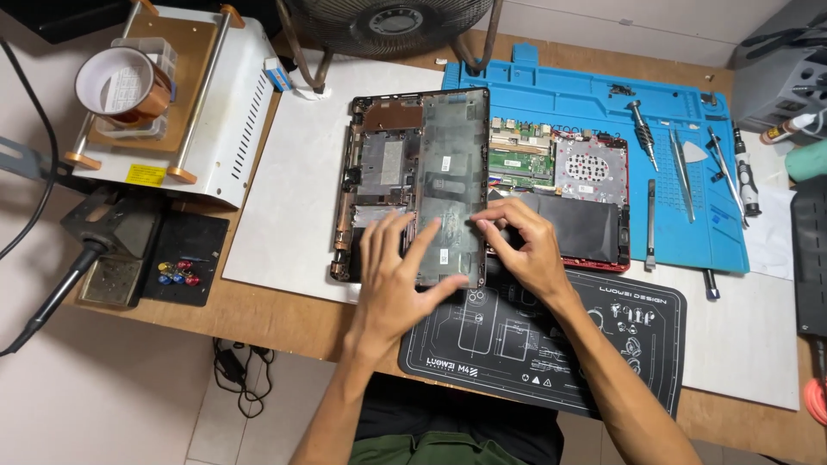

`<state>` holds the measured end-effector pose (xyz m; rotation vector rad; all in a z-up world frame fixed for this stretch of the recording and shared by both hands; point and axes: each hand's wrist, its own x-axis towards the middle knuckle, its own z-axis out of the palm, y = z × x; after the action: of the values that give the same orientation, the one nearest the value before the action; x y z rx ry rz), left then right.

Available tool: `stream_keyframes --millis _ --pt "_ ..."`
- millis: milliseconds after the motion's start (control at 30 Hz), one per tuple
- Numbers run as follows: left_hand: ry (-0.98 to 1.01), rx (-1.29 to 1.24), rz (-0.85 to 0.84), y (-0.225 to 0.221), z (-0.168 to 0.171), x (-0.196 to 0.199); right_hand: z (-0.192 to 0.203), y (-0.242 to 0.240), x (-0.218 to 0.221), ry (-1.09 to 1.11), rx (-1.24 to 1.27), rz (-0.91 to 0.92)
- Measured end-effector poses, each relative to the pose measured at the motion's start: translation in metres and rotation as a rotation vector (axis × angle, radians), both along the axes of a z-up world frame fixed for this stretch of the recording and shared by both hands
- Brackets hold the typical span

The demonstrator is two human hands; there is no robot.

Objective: The person is opening the bottom chassis of a laptop by prying it open and removing internal components.

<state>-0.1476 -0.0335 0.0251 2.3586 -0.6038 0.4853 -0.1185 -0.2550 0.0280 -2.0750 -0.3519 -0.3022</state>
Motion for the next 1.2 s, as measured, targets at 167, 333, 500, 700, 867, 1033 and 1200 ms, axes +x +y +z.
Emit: stream_keyframes --millis 167,333,500,700,867,1033,1200 --pt "0.021 0.079 -0.021 -0.011 0.002 -0.019 0.017 0.008 -0.005 -0.007 -0.011 0.065" --pt "-0.012 0.215 0.033 -0.001 -0.024 -0.018 0.025 0.013 -0.008 0.008 -0.055 0.158" --pt "-0.058 0.35 0.068 0.018 -0.033 -0.016 0.021 0.01 -0.006 0.053 -0.074 0.2" --pt "-0.004 0.329 0.084 0.045 -0.026 -0.016 0.027 0.014 -0.006 0.093 -0.076 0.174" --pt "0.014 0.372 0.119 0.064 -0.037 -0.009 0.025 0.013 -0.005 0.095 -0.078 0.174" --pt "-0.003 0.422 0.12 0.071 -0.042 -0.009 0.025 0.014 -0.005 0.088 -0.084 0.182" --pt "0.014 0.464 0.112 0.08 -0.036 -0.014 0.026 0.013 -0.005 0.081 -0.081 0.183"
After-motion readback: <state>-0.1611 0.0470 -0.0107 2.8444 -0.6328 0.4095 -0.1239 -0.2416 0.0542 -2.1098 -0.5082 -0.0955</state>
